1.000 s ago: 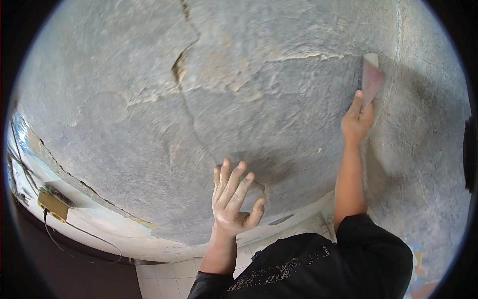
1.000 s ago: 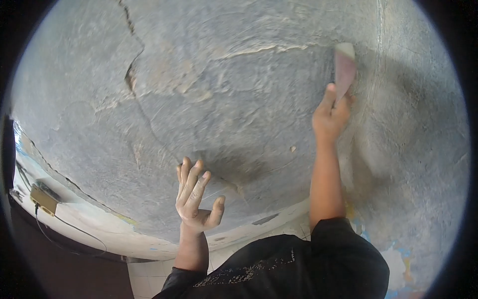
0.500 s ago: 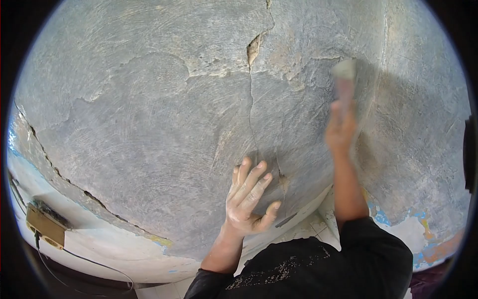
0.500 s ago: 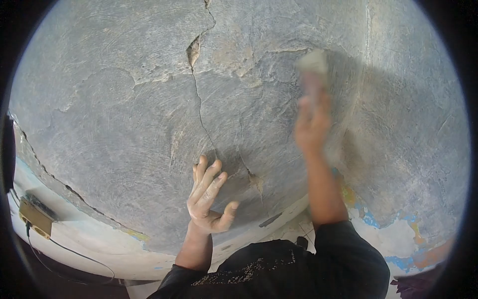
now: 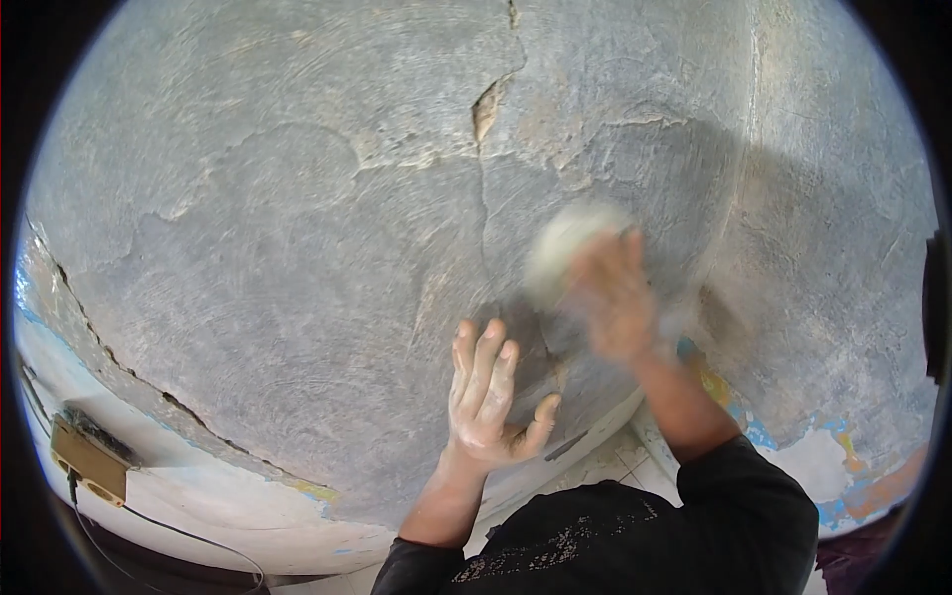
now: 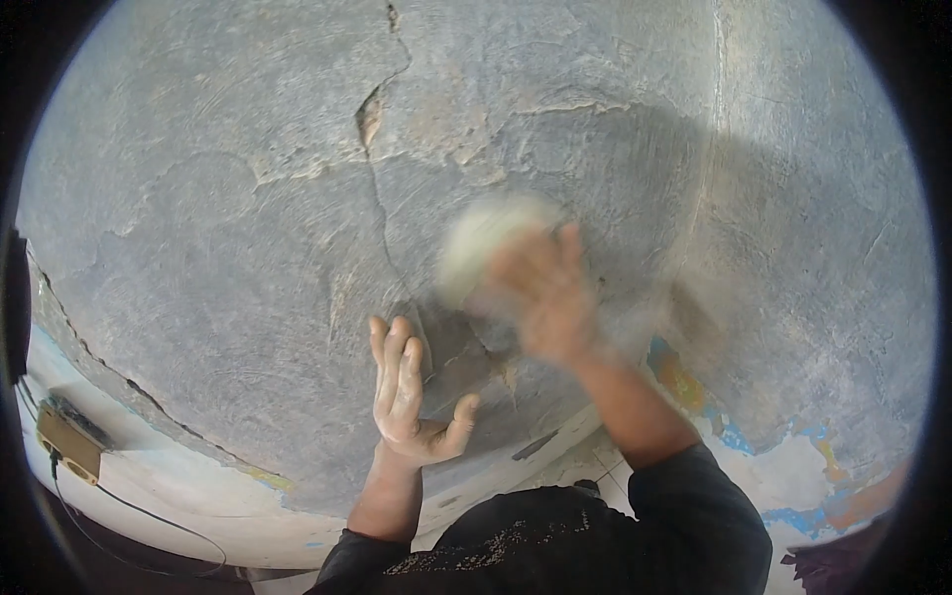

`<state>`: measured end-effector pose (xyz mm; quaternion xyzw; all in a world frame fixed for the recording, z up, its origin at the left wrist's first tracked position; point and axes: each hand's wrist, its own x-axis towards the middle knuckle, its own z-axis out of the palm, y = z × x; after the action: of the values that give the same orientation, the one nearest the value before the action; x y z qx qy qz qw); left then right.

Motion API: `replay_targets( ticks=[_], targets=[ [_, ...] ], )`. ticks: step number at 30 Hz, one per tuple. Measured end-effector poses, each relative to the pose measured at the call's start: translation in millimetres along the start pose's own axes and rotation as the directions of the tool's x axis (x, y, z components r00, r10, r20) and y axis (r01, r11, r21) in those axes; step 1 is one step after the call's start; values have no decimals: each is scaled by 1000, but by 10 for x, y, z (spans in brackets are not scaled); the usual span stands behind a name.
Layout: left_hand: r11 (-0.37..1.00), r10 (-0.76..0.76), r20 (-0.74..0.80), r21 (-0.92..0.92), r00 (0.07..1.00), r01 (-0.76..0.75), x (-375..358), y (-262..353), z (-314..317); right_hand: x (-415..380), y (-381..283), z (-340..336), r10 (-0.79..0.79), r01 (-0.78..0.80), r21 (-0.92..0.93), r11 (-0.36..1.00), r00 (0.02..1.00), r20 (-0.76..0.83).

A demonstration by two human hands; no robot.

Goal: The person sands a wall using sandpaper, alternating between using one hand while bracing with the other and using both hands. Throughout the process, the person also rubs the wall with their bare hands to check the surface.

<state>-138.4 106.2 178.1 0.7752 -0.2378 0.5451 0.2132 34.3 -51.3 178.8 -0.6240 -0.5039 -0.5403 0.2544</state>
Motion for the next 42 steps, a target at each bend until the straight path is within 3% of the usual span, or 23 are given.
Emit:
replay_targets(
  ticks=[1, 4, 6, 7, 8, 10, 11, 12, 14, 16, 19, 22, 24, 26, 28, 30, 32, 34, 36, 38, 39, 40, 42],
  targets=[
    [998, 13, -6, 69, 1000, -13, 16, 24, 16, -5, -52, -32, 0, 0, 4, 1000, 1000, -1],
    [973, 46, 13, 227, 999, -48, 149, 101, -40, 86, 97, -167, -224, 190, 256, 948, 968, 109],
    [932, 76, 113, 345, 991, -110, 307, 187, -60, 152, 539, -213, -49, 54, 106, 993, 997, -56],
    [928, 93, 90, 354, 992, -120, 401, 227, -10, 317, 476, -467, 101, -97, 135, 986, 995, -24],
    [921, 87, 91, 373, 992, -115, 508, 260, 42, 319, 463, -498, 95, -89, 155, 984, 995, -29],
    [903, 85, 162, 404, 983, -145, 744, 358, 159, 290, 451, -535, -69, 63, 346, 936, 998, 4],
    [878, -21, 273, 466, 962, -113, 888, 478, 201, 289, 392, -525, -167, 150, 445, 883, 986, 1],
    [871, -27, 273, 479, 962, -112, 965, 520, 268, 232, 417, -519, -171, 155, 455, 877, 985, -8],
    [826, -136, 461, 542, 877, -157, 1110, 548, 380, 128, 546, -462, -315, 191, 649, 737, 946, 80],
    [806, -144, 503, 559, 852, -194, 1271, 520, 479, 218, 805, -500, -303, 204, 646, 736, 952, 44],
    [733, 81, 444, 580, 892, -355, 1690, 502, 710, 491, 1226, -645, -329, 302, 585, 753, 942, -63],
    [702, 171, 358, 610, 918, -368, 1992, 546, 929, 545, 1502, -649, -228, 293, 531, 795, 956, -186],
    [672, 158, 396, 627, 904, -393, 1879, 410, 1078, 448, 1654, -494, -143, 263, 478, 838, 952, -272],
    [769, 18, 529, 535, 848, -350, 1628, 293, 1229, 202, 1781, -412, -132, 264, 484, 835, 948, -289],
    [768, 46, 584, 498, 810, -402, 1486, 219, 1307, 13, 1886, -415, -61, 165, 566, 808, 978, -197],
    [774, 63, 630, 459, 774, -436, 1496, 141, 1278, -45, 1986, -382, -57, 184, 577, 796, 971, -232],
    [694, 25, 580, 576, 814, -431, 1749, 85, 1167, -35, 2105, -368, -51, 198, 597, 777, 966, -255],
    [407, 33, 499, 785, 866, -467, 1991, 60, 1030, -8, 2215, -352, 26, 183, 571, 800, 941, -338],
    [410, 13, 403, 833, 915, -373, 2056, 134, 1072, -41, 2258, -304, 73, 176, 591, 787, 925, -372],
    [519, 18, 605, 675, 796, -525, 1908, 68, 1210, -89, 2257, -288, 115, 165, 576, 800, 901, -418],
    [569, 14, 728, 558, 686, -604, 1761, 132, 1301, -106, 2251, -283, 116, 163, 582, 796, 904, -411],
    [573, 6, 725, 562, 689, -596, 1650, 116, 1324, -117, 2240, -281, 109, 163, 563, 810, 902, -418],
    [657, 29, 900, 310, 434, -687, 1486, 63, 1308, -119, 2232, -273, 96, 170, 548, 819, 901, -424]
  ],
)
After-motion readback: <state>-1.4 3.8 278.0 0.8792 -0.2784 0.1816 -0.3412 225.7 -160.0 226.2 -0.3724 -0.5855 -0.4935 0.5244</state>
